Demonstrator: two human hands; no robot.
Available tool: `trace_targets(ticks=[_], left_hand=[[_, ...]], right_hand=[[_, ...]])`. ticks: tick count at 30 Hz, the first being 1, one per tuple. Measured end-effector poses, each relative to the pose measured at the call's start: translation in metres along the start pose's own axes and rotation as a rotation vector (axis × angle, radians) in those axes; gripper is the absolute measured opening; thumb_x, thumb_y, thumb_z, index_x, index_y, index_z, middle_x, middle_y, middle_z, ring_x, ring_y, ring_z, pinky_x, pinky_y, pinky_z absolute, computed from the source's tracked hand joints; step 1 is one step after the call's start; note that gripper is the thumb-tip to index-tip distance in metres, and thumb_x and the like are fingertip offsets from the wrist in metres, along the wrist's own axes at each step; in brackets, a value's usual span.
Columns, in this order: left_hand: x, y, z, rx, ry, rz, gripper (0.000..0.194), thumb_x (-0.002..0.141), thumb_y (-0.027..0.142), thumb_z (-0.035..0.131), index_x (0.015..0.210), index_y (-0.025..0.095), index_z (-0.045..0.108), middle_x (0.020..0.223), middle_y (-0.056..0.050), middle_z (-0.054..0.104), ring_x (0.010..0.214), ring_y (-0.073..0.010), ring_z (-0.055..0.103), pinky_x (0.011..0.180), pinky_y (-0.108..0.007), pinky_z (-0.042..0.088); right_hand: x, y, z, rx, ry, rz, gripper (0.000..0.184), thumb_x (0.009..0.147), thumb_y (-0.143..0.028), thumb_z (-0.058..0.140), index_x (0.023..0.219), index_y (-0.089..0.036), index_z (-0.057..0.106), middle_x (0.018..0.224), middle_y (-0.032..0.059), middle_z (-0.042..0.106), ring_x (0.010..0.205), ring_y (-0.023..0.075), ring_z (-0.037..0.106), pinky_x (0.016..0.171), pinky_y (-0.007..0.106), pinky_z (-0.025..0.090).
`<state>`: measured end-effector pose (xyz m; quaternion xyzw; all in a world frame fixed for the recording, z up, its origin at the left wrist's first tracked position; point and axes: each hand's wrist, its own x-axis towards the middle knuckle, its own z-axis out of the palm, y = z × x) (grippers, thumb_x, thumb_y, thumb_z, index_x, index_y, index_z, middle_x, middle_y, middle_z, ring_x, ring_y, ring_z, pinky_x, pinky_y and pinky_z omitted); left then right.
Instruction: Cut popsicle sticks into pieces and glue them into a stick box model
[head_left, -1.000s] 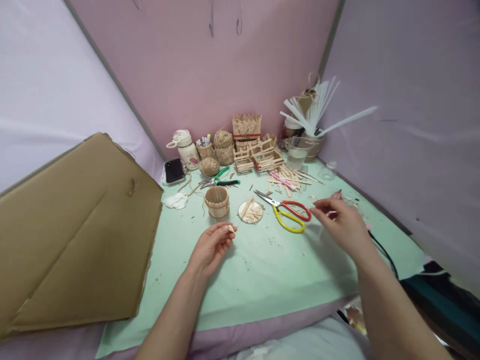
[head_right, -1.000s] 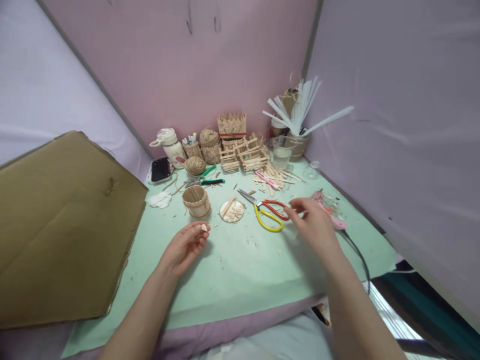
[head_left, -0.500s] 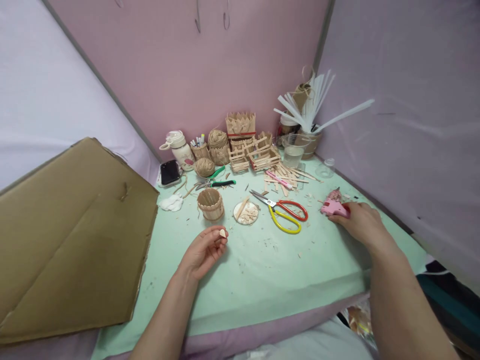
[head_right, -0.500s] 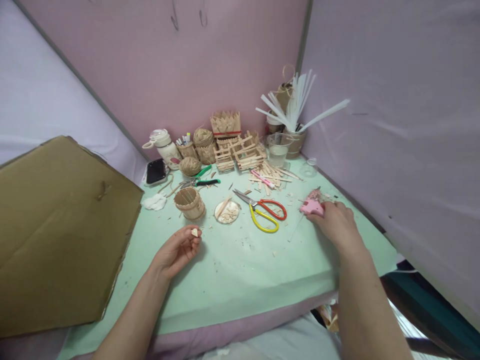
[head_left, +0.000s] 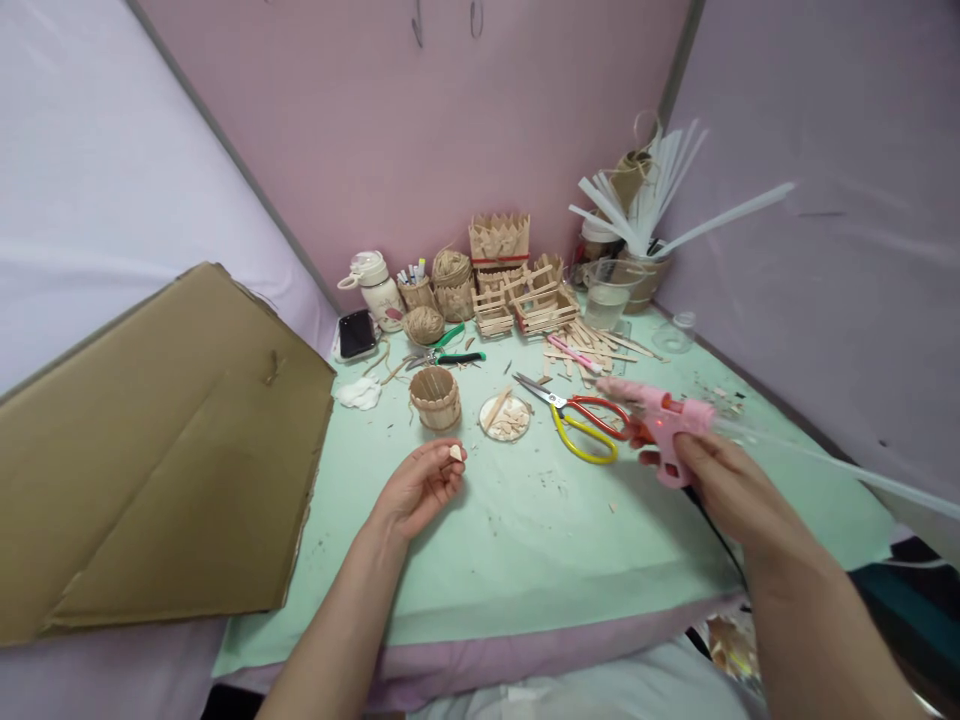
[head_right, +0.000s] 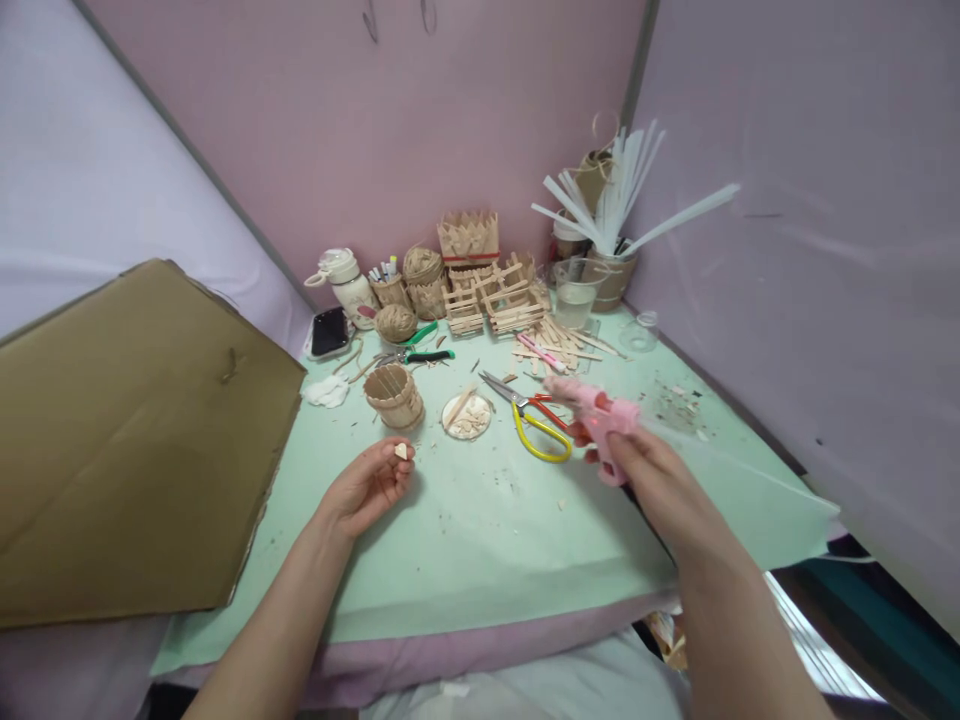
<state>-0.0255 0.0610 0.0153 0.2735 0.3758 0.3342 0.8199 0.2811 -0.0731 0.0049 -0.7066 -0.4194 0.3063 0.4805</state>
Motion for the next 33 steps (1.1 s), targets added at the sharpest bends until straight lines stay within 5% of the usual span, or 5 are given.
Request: trace_targets(ticks=[5,13,33], left_hand=[[0.0,0.001,0.0,0.001,-0.002,0.015,0.015,0.067,0.015,0.071,0.079,0.01,0.064,0.072,-0.001,0.061,0.058,-0.0043,0.055,0.053,-0.013,0.047],[-0.003,0.001,-0.001,0.029,-0.039,0.021,0.018,0.066,0.017,0.073,0.081,0.011,0.065,0.072,-0.002,0.061,0.06,-0.005,0.056,0.055,-0.014,0.046],[-0.005,-0.001,-0.002,0.065,-0.053,0.021,0.021,0.063,0.019,0.075,0.081,0.011,0.067,0.066,-0.003,0.062,0.059,-0.0072,0.057,0.057,-0.017,0.045]], right_hand=[[-0.017,-0.01,0.048,0.314,-0.344,0.05,0.044,0.084,-0.053,0.045,0.106,-0.02,0.064,0.106,0.0081,0.065,0.08,0.02,0.061,0.067,0.029,0.047],[-0.035,-0.03,0.082,0.344,-0.555,-0.082,0.042,0.09,-0.048,0.037,0.107,-0.019,0.062,0.09,0.0056,0.062,0.07,0.0137,0.05,0.061,0.025,0.039],[-0.04,-0.035,0.086,0.239,-0.538,-0.1,0.047,0.088,-0.054,0.034,0.098,-0.018,0.063,0.077,0.0038,0.057,0.069,0.0157,0.05,0.058,0.026,0.039]])
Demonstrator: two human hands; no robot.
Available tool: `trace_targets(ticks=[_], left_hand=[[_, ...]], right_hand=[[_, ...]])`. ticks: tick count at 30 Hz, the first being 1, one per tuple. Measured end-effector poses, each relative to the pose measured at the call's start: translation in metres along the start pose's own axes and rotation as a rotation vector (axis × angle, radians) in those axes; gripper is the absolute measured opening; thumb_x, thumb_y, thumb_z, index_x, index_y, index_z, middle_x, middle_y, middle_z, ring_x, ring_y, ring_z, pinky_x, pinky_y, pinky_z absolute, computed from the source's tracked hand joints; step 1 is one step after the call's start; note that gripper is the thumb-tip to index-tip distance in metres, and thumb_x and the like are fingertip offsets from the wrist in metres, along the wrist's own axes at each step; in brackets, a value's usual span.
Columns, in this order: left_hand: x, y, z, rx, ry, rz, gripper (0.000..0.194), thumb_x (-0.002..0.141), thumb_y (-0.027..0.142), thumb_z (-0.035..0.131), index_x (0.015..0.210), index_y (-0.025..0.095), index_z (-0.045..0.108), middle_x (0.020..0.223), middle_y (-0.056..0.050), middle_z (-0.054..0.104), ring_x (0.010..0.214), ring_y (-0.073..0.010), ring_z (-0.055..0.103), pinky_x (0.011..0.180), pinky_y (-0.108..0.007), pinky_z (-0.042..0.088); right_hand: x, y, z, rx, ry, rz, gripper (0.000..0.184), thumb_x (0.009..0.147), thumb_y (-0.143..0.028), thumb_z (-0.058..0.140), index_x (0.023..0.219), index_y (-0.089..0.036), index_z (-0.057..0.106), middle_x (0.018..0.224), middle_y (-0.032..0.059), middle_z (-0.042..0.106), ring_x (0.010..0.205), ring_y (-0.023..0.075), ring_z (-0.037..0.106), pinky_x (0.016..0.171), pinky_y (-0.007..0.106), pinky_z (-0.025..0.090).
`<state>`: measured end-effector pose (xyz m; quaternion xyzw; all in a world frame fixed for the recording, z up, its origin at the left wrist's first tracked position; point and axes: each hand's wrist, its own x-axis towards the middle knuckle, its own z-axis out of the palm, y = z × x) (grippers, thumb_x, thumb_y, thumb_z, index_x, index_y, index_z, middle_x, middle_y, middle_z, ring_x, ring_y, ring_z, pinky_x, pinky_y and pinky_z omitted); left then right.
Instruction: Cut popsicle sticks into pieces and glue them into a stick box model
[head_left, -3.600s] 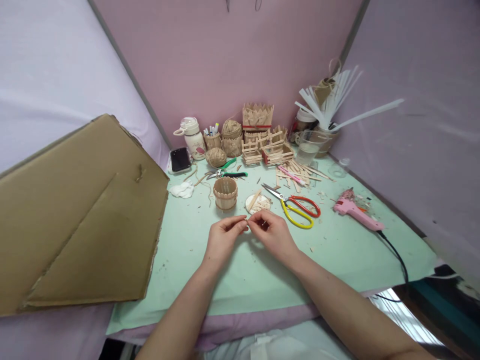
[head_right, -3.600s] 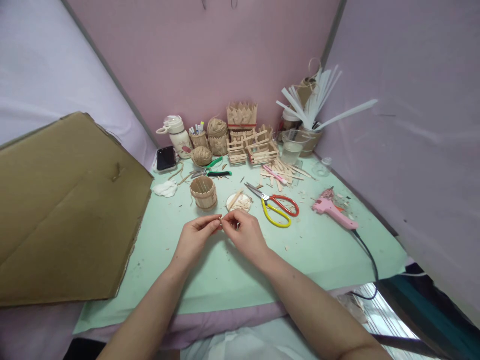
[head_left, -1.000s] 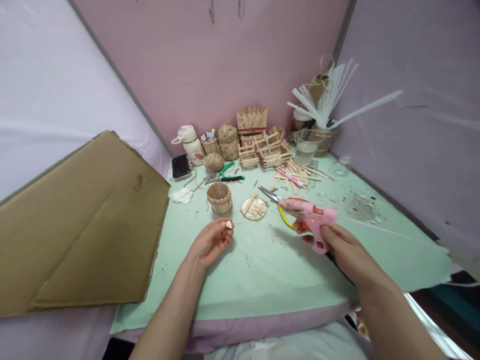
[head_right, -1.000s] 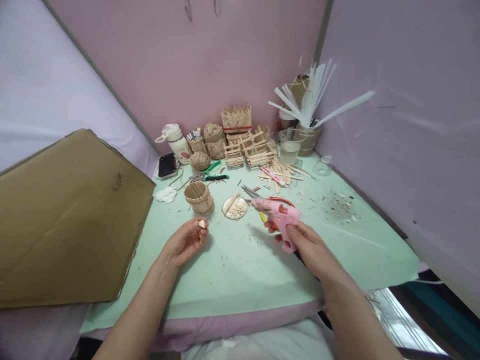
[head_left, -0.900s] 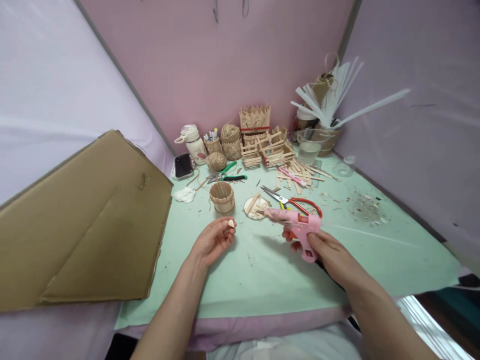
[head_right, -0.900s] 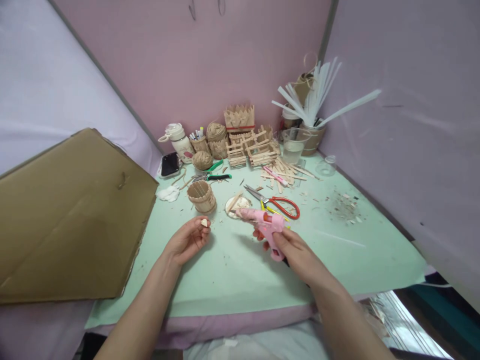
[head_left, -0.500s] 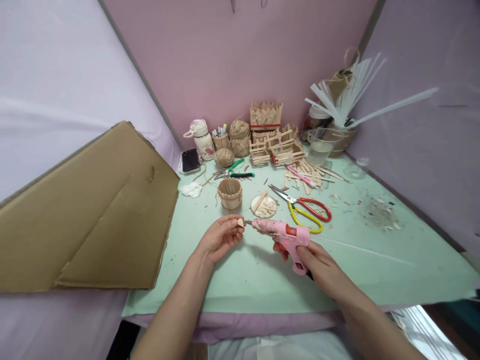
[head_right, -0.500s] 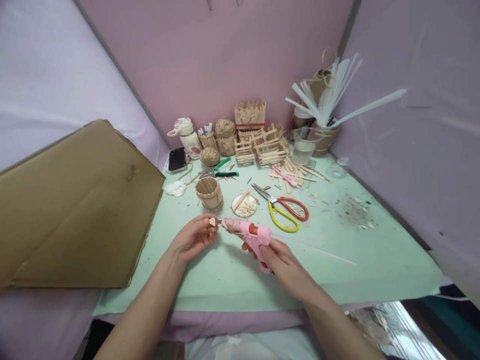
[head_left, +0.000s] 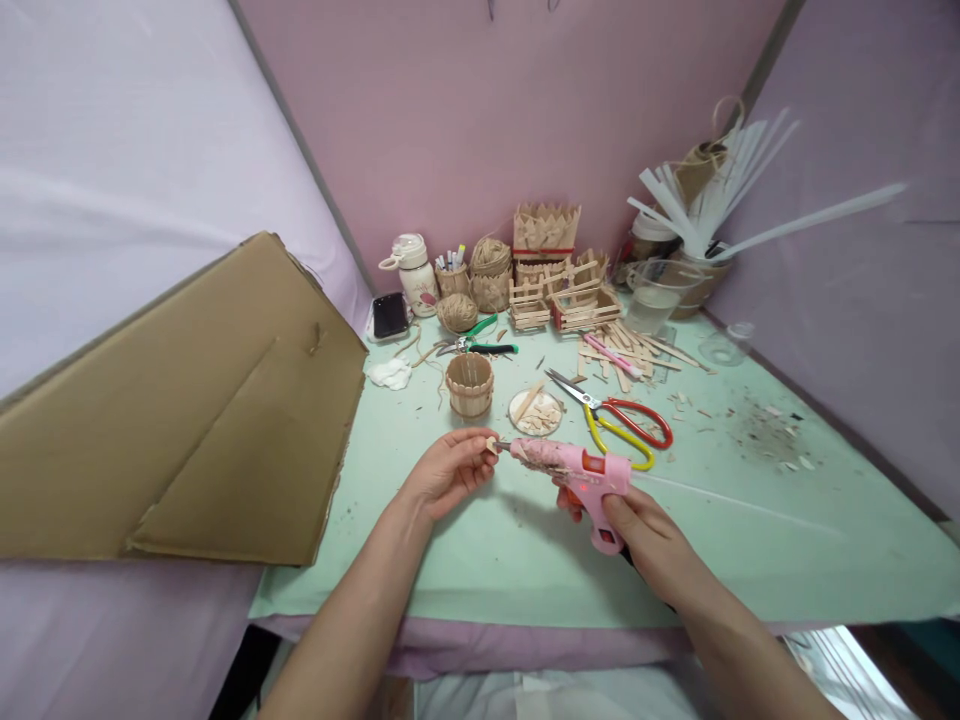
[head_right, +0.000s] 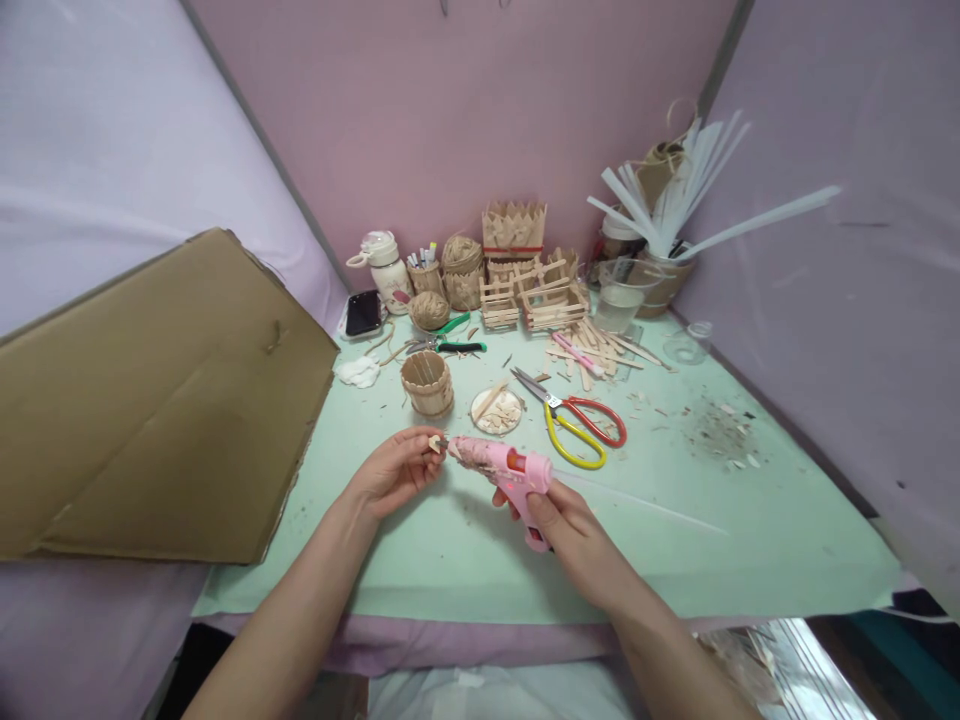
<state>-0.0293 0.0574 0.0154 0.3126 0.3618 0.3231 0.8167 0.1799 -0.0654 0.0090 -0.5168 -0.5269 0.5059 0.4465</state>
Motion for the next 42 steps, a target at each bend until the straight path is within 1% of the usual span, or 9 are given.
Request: trace_targets(ticks=[4,8,15,25,31,35,38,42], left_hand=[[-0.0005,0.0002,0.0002,0.008,0.001,-0.001,0.023,0.061,0.021,0.076,0.08,0.011,0.067,0.065,-0.002,0.061,0.059,-0.0073,0.056,0.057,-0.017,0.044],[-0.0005,0.0005,0.0,0.007,0.005,-0.007,0.023,0.061,0.021,0.077,0.08,0.011,0.067,0.064,-0.002,0.061,0.059,-0.0071,0.055,0.057,-0.018,0.044],[0.0,-0.0003,-0.0007,-0.003,-0.017,-0.011,0.021,0.063,0.02,0.076,0.08,0.011,0.067,0.065,-0.002,0.06,0.058,-0.0062,0.055,0.057,-0.017,0.044],[0.0001,-0.0002,-0.0008,-0.003,-0.016,-0.009,0.021,0.062,0.02,0.076,0.079,0.011,0.067,0.064,-0.002,0.06,0.058,-0.0063,0.055,0.056,-0.017,0.044],[-0.0001,0.0004,0.0002,0.003,0.002,-0.012,0.023,0.06,0.02,0.077,0.078,0.011,0.067,0.064,-0.002,0.061,0.057,-0.0066,0.055,0.056,-0.017,0.044],[0.0009,0.0001,-0.0003,0.021,0.013,-0.003,0.023,0.06,0.021,0.077,0.078,0.011,0.067,0.064,-0.002,0.061,0.058,-0.007,0.055,0.056,-0.017,0.044],[0.0016,-0.0001,-0.0003,0.029,0.013,0.003,0.022,0.061,0.021,0.077,0.078,0.011,0.067,0.065,-0.002,0.061,0.059,-0.0067,0.055,0.057,-0.017,0.044],[0.0018,-0.0001,0.0003,0.036,0.02,0.01,0.022,0.06,0.02,0.077,0.078,0.011,0.067,0.066,-0.002,0.062,0.058,-0.0064,0.055,0.056,-0.017,0.044]], right_hand=[[-0.0007,-0.0004,0.0,-0.045,0.007,0.006,0.047,0.089,-0.053,0.032,0.096,-0.019,0.063,0.079,0.005,0.058,0.075,0.0182,0.052,0.06,0.026,0.04],[-0.0009,-0.0002,0.0002,-0.049,0.014,0.007,0.047,0.089,-0.053,0.033,0.096,-0.019,0.064,0.08,0.0053,0.059,0.075,0.0182,0.052,0.06,0.026,0.041],[-0.0009,0.0021,0.0001,-0.057,0.022,0.005,0.046,0.089,-0.053,0.033,0.095,-0.019,0.063,0.081,0.0042,0.059,0.068,0.0153,0.048,0.058,0.025,0.039],[-0.0013,-0.0038,0.001,-0.074,0.029,0.01,0.045,0.089,-0.052,0.033,0.092,-0.018,0.063,0.08,0.0046,0.058,0.062,0.0133,0.046,0.056,0.024,0.04],[-0.0019,-0.0034,0.0004,-0.076,0.034,0.011,0.046,0.089,-0.052,0.033,0.093,-0.019,0.064,0.084,0.0055,0.06,0.066,0.0146,0.049,0.057,0.025,0.042],[-0.0012,-0.0069,0.0008,-0.086,0.042,0.038,0.046,0.088,-0.053,0.034,0.096,-0.019,0.064,0.084,0.0058,0.062,0.066,0.0154,0.051,0.056,0.025,0.043],[-0.0011,-0.0074,0.0008,-0.075,0.045,0.061,0.045,0.087,-0.054,0.035,0.096,-0.021,0.064,0.088,0.0063,0.064,0.075,0.0184,0.055,0.058,0.026,0.044],[-0.0023,-0.0052,-0.0006,-0.083,0.051,0.076,0.043,0.087,-0.054,0.036,0.085,-0.022,0.064,0.092,0.0059,0.066,0.082,0.0207,0.058,0.06,0.026,0.046]])
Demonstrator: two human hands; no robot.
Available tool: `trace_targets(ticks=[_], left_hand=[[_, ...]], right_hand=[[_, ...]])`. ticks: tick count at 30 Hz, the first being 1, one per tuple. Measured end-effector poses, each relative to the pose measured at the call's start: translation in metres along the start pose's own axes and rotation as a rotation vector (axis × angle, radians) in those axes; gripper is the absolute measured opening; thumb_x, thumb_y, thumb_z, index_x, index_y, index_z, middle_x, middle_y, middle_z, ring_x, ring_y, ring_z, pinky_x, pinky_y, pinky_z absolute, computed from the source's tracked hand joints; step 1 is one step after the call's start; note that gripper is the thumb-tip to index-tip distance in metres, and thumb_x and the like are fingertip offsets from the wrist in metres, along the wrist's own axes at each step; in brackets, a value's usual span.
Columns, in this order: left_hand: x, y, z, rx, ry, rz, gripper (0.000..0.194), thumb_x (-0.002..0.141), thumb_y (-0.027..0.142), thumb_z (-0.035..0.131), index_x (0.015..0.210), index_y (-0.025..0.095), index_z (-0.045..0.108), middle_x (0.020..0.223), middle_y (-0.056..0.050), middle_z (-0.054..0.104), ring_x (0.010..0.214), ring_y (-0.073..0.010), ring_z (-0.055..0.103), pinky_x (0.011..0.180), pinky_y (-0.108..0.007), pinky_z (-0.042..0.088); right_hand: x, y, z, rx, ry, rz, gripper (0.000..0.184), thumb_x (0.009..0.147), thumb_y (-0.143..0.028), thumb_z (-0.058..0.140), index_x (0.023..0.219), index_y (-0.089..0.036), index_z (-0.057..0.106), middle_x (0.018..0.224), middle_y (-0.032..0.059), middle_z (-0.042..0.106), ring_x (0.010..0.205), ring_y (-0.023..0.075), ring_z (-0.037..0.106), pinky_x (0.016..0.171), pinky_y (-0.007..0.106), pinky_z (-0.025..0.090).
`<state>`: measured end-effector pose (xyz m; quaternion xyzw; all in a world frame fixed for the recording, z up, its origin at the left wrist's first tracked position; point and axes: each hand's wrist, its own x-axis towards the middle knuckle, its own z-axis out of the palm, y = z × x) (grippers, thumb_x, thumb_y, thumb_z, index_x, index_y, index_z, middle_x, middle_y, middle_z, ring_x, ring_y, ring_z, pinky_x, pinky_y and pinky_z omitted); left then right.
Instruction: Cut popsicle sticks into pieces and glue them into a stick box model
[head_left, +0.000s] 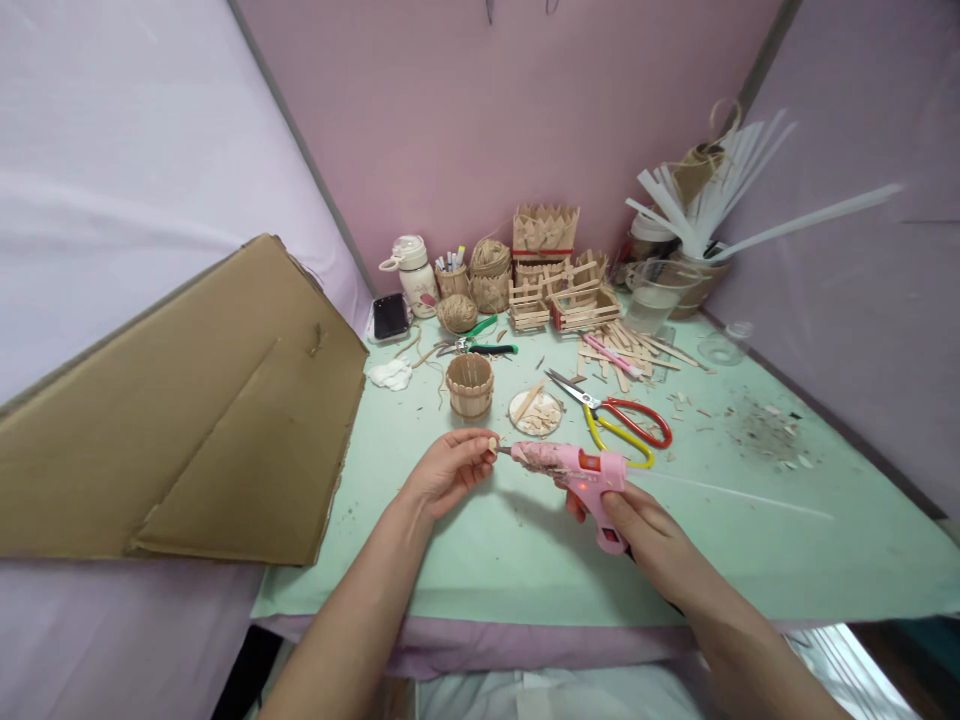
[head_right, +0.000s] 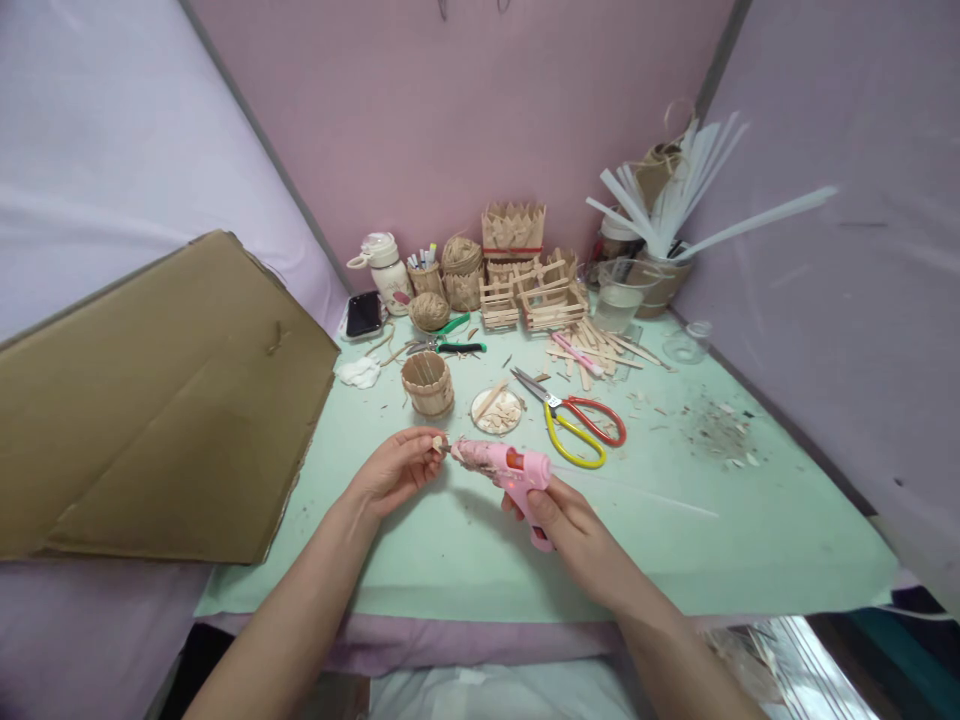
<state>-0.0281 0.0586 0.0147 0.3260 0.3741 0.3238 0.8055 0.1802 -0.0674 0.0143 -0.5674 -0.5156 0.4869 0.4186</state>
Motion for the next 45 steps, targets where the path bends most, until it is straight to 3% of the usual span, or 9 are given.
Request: trace_targets(ticks=[11,16,21,24,30,33,36,40,45], left_hand=[[-0.001,0.001,0.0,-0.019,0.011,0.002,0.024,0.06,0.022,0.078,0.079,0.01,0.067,0.067,-0.001,0.06,0.058,-0.0053,0.054,0.056,-0.015,0.044],[-0.001,0.003,-0.001,-0.085,-0.017,-0.003,0.018,0.064,0.02,0.075,0.077,0.01,0.066,0.069,-0.001,0.058,0.06,-0.0042,0.053,0.055,-0.014,0.044],[-0.001,0.003,-0.001,-0.119,-0.044,0.001,0.016,0.067,0.02,0.073,0.077,0.01,0.065,0.069,-0.001,0.058,0.059,-0.0044,0.053,0.055,-0.013,0.046],[-0.001,0.003,-0.001,-0.135,-0.045,-0.01,0.016,0.067,0.019,0.073,0.078,0.01,0.065,0.068,-0.002,0.059,0.06,-0.0049,0.054,0.056,-0.014,0.047],[0.0,0.001,-0.003,-0.157,-0.05,-0.034,0.013,0.069,0.017,0.07,0.079,0.01,0.065,0.072,-0.004,0.061,0.061,-0.0054,0.055,0.056,-0.014,0.048],[0.001,0.001,-0.005,-0.194,-0.079,-0.049,0.011,0.072,0.017,0.068,0.081,0.01,0.064,0.074,-0.004,0.06,0.061,-0.0051,0.054,0.055,-0.014,0.047],[0.002,0.0,-0.006,-0.269,-0.125,-0.083,0.008,0.075,0.016,0.065,0.08,0.01,0.063,0.074,-0.003,0.058,0.062,-0.005,0.054,0.055,-0.014,0.046],[-0.001,-0.002,-0.004,-0.311,-0.171,-0.13,0.008,0.075,0.016,0.065,0.08,0.01,0.063,0.084,-0.005,0.06,0.069,-0.0062,0.056,0.056,-0.014,0.045],[-0.006,-0.001,-0.003,-0.295,-0.19,-0.116,0.012,0.075,0.017,0.066,0.083,0.009,0.064,0.085,-0.005,0.062,0.074,-0.0077,0.057,0.057,-0.015,0.045]], right_hand=[[-0.006,-0.007,-0.006,-0.065,-0.023,-0.025,0.045,0.088,-0.052,0.035,0.078,-0.02,0.064,0.079,0.005,0.063,0.065,0.016,0.052,0.056,0.026,0.042],[-0.014,0.007,-0.046,-0.118,0.244,0.058,0.043,0.084,-0.056,0.037,0.082,-0.021,0.063,0.083,0.008,0.065,0.07,0.0207,0.056,0.056,0.03,0.043],[-0.014,0.017,-0.116,-0.786,0.617,0.046,0.031,0.085,-0.046,0.039,0.089,-0.02,0.056,0.091,0.0159,0.062,0.083,0.0275,0.057,0.069,0.037,0.042],[-0.014,0.028,-0.143,-1.314,0.603,0.08,0.034,0.087,-0.039,0.036,0.09,-0.014,0.059,0.077,0.019,0.062,0.077,0.032,0.056,0.069,0.042,0.038],[-0.016,0.065,-0.157,-1.52,0.647,0.172,0.039,0.08,-0.042,0.052,0.094,-0.009,0.065,0.083,0.0217,0.065,0.078,0.0347,0.059,0.066,0.042,0.04],[-0.016,0.05,-0.147,-1.482,0.94,0.127,0.044,0.072,-0.05,0.061,0.099,-0.016,0.065,0.099,0.0213,0.063,0.081,0.0388,0.057,0.06,0.045,0.038],[-0.008,0.009,-0.111,-1.148,1.023,-0.305,0.03,0.08,-0.04,0.057,0.1,-0.018,0.063,0.097,0.0152,0.063,0.087,0.0289,0.058,0.07,0.04,0.042],[0.025,-0.032,-0.03,-0.774,0.621,-0.752,0.008,0.083,-0.028,0.057,0.088,-0.023,0.062,0.087,0.0055,0.062,0.084,0.0199,0.058,0.075,0.035,0.042],[0.067,-0.035,0.035,-0.683,0.368,-0.884,0.006,0.082,-0.019,0.059,0.085,-0.023,0.064,0.08,0.0019,0.063,0.08,0.0159,0.055,0.078,0.034,0.036]])
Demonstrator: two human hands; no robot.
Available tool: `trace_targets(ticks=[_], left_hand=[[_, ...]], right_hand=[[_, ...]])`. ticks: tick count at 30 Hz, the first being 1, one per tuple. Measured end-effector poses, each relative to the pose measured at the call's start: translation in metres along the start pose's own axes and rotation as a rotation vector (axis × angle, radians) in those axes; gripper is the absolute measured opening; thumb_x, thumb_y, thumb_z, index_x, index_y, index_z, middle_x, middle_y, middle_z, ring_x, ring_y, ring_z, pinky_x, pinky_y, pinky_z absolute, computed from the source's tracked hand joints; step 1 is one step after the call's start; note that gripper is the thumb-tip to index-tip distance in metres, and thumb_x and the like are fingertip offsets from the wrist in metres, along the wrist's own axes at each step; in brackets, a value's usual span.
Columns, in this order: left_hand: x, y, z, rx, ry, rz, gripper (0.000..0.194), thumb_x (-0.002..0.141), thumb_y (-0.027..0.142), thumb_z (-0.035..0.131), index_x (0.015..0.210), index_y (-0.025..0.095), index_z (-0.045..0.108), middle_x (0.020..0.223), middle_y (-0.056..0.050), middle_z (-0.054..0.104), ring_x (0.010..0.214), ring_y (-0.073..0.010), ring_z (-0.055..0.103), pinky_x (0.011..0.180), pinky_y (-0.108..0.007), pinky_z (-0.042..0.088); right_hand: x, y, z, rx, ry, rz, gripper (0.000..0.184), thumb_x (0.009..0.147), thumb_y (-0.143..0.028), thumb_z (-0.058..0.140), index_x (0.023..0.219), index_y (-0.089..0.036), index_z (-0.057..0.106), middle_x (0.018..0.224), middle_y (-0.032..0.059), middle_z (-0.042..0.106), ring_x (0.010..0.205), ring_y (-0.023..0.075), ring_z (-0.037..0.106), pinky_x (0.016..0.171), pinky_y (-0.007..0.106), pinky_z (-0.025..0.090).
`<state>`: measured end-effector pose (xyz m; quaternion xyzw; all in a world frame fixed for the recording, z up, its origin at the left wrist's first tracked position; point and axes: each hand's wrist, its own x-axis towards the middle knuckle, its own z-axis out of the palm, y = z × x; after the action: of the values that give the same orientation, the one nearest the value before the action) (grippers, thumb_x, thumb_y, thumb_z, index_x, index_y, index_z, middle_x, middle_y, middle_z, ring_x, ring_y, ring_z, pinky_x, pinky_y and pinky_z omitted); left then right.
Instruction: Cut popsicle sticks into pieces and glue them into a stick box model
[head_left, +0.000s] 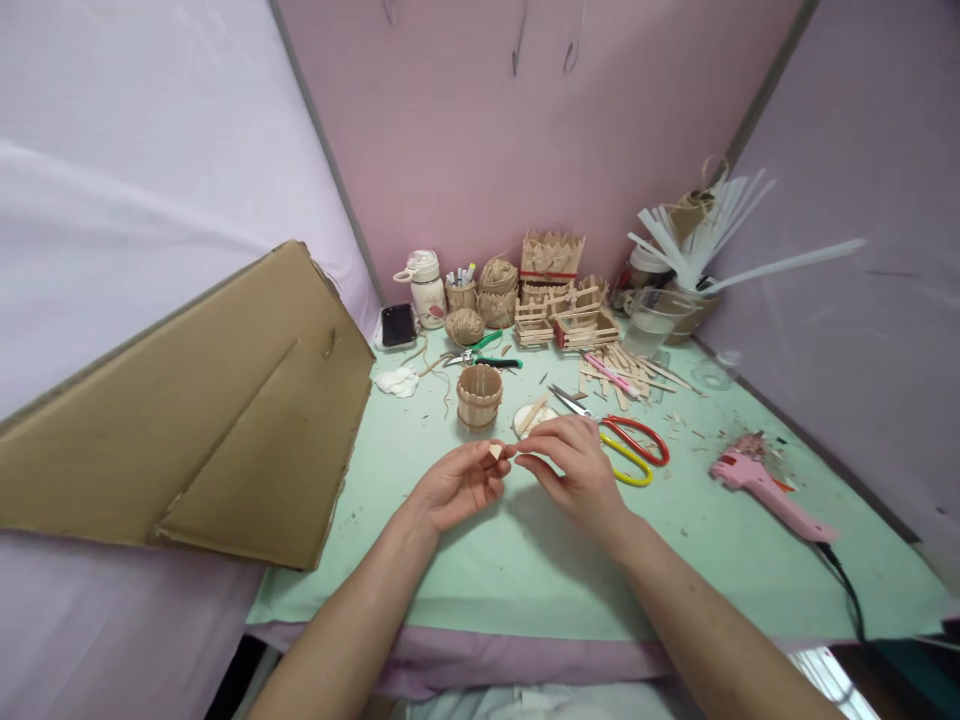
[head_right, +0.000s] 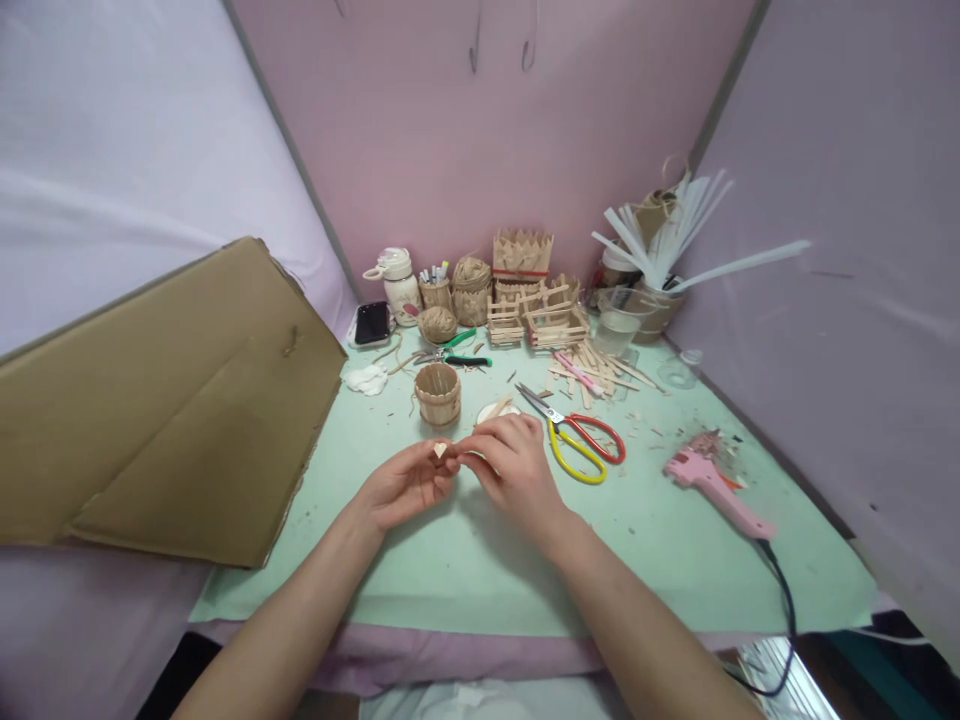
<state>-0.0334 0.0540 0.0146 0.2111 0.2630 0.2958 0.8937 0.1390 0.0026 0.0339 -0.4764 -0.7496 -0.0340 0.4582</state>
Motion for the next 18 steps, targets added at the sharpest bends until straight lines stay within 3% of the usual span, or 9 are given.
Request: trace_targets(ticks=[9,18], left_hand=[[-0.001,0.0,-0.002,-0.031,-0.029,0.004,0.009,0.077,0.018,0.064,0.082,0.01,0.064,0.079,-0.002,0.059,0.074,-0.0073,0.056,0.055,-0.016,0.042],[0.001,-0.003,-0.002,0.025,-0.017,0.02,0.01,0.077,0.02,0.064,0.082,0.011,0.064,0.078,-0.003,0.058,0.073,-0.008,0.054,0.054,-0.016,0.04]], right_hand=[[0.001,-0.002,0.01,-0.032,0.06,-0.095,0.008,0.08,-0.016,0.06,0.084,-0.022,0.062,0.077,0.0013,0.064,0.076,0.0152,0.052,0.076,0.034,0.034],[0.002,0.001,0.018,-0.084,0.011,-0.148,0.01,0.08,-0.013,0.058,0.086,-0.021,0.06,0.08,0.0022,0.065,0.079,0.0165,0.05,0.075,0.034,0.036]])
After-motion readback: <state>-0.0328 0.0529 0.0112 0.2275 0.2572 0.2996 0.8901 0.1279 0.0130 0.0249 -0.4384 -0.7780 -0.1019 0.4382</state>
